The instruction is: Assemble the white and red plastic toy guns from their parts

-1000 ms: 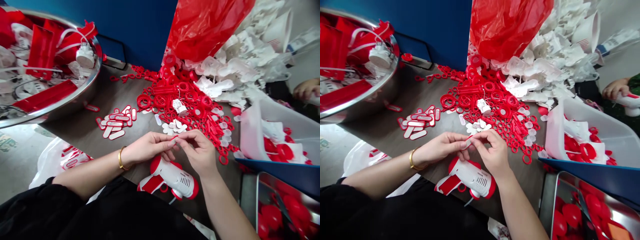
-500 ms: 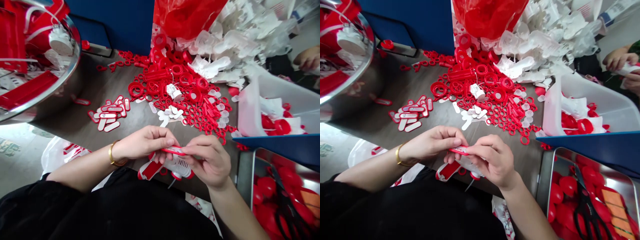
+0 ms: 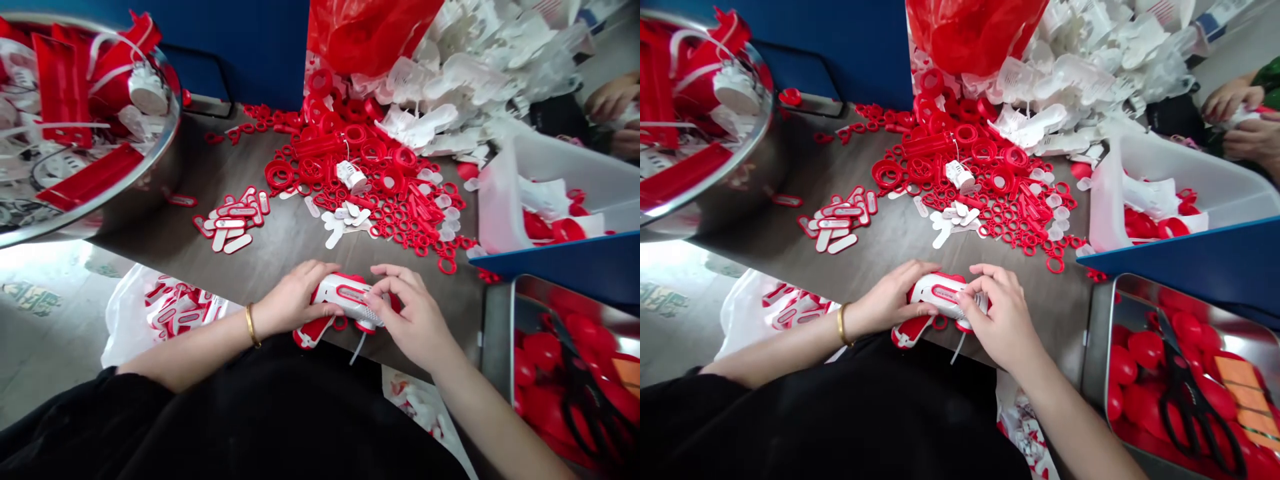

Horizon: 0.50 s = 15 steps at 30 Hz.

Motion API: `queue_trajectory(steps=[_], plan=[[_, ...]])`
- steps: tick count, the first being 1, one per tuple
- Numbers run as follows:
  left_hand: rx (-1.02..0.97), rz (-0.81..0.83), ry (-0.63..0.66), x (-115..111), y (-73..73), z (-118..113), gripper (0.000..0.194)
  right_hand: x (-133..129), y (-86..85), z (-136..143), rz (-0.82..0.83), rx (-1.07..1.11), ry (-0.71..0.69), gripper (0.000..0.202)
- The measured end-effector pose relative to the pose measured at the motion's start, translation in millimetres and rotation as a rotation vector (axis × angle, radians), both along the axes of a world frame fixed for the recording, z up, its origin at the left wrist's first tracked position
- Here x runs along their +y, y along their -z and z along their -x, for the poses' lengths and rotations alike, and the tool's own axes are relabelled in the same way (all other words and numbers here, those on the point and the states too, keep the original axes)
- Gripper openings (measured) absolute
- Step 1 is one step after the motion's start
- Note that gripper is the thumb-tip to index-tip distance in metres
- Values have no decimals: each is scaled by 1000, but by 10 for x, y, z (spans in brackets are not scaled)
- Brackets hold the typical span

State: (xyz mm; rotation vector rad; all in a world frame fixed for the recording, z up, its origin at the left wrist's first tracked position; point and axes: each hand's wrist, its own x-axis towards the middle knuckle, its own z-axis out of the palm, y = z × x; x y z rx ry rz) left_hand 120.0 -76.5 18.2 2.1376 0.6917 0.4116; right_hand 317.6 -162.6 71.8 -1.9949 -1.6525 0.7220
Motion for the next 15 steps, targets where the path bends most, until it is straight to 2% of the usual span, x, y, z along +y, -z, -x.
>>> queue_trajectory(steps=[2, 5, 7, 9, 11, 15], plan=[[-42, 21, -88, -107, 83, -5, 71, 26, 17, 39, 40, -16, -33, 16], [-84, 37, -127, -169, 57, 3, 73, 100, -47, 39, 100, 20, -94, 16], [-103, 34, -151, -116, -40, 15, 64, 171, -142, 10, 108, 46, -130, 15], [-135, 52, -132, -15, -174, 16, 40, 257, -247, -11, 91, 64, -175, 14], [-197, 135, -110, 80, -316, 0, 19, 337, -318, 6, 43, 186, -179, 11], [-401, 467, -200, 109, -514, -51, 19, 367, -276, 146, -77, 659, -83, 8]])
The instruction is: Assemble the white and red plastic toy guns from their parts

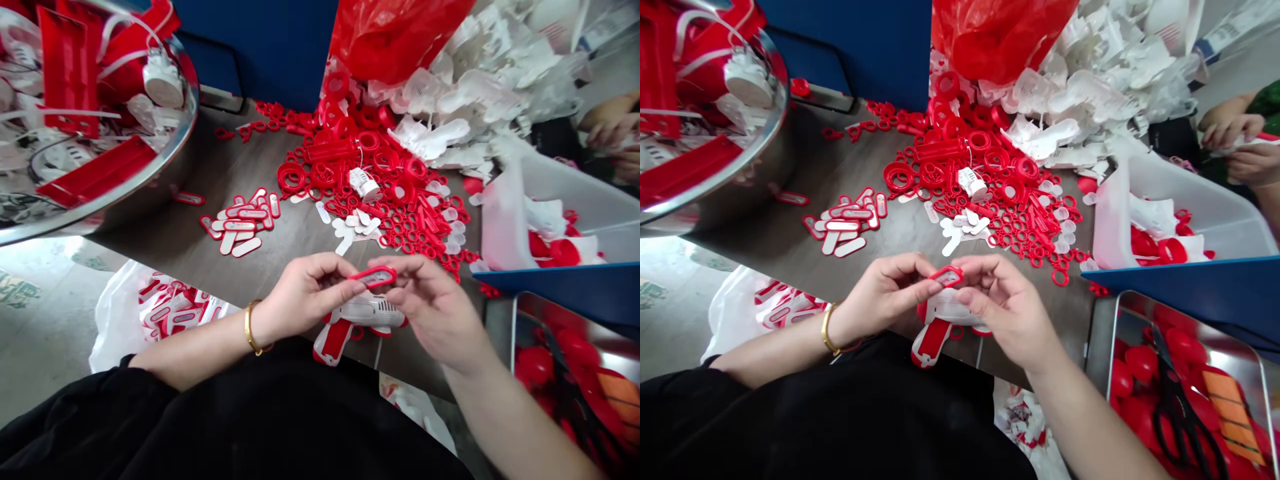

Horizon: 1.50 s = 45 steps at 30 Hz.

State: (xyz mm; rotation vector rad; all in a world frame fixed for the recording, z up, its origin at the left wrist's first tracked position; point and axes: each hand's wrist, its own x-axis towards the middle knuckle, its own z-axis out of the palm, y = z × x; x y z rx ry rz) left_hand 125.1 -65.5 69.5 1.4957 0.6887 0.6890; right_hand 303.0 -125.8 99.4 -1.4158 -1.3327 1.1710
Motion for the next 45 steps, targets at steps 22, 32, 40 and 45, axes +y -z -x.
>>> queue_trajectory(steps=[22, 32, 40, 45], plan=[[298, -179, 200, -161, 440, 77, 41, -182, 82, -70, 147, -776, -273, 14], [309, -218, 239, -127, 484, 66, 45, 171, 48, -259, 342, -705, -628, 14], [287, -238, 263, -135, 541, 83, 50, 126, 2, -223, 349, -797, -659, 15], [273, -259, 228, -153, 573, 73, 50, 219, -40, -202, 319, -838, -781, 11]])
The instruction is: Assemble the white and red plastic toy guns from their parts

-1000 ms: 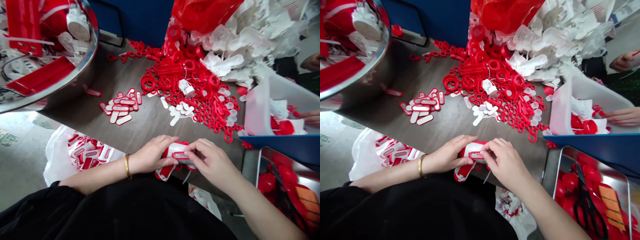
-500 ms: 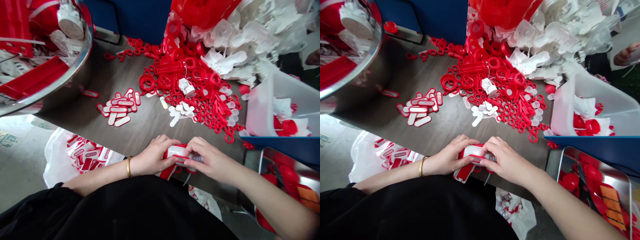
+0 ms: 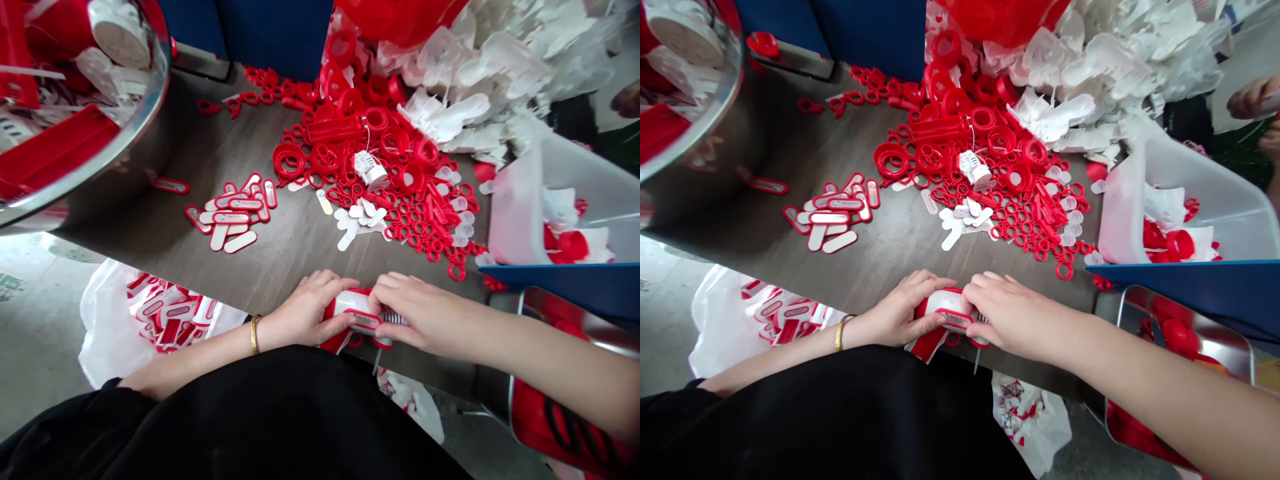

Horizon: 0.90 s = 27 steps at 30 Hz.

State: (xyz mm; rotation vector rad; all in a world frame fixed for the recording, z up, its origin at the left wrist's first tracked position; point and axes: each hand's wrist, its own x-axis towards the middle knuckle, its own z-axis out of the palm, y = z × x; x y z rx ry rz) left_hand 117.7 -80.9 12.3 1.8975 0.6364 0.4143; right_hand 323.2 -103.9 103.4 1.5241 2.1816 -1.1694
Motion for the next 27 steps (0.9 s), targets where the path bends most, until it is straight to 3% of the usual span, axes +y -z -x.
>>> queue_trajectory(steps=[9, 12, 17, 23, 27], plan=[[46, 21, 48, 17, 40, -7, 52, 293, -70, 110, 225, -155, 70, 18], [25, 18, 47, 19, 35, -11, 50, 214, -89, 145, 174, -168, 28, 18], [36, 24, 26, 2, 23, -16, 50, 91, -72, 122, -52, -111, -62, 14], [31, 7, 35, 12, 41, -15, 52, 273, -47, 134, 164, -205, 59, 21], [38, 6, 52, 25, 57, -16, 53, 358, -17, 131, 131, -259, 73, 24]])
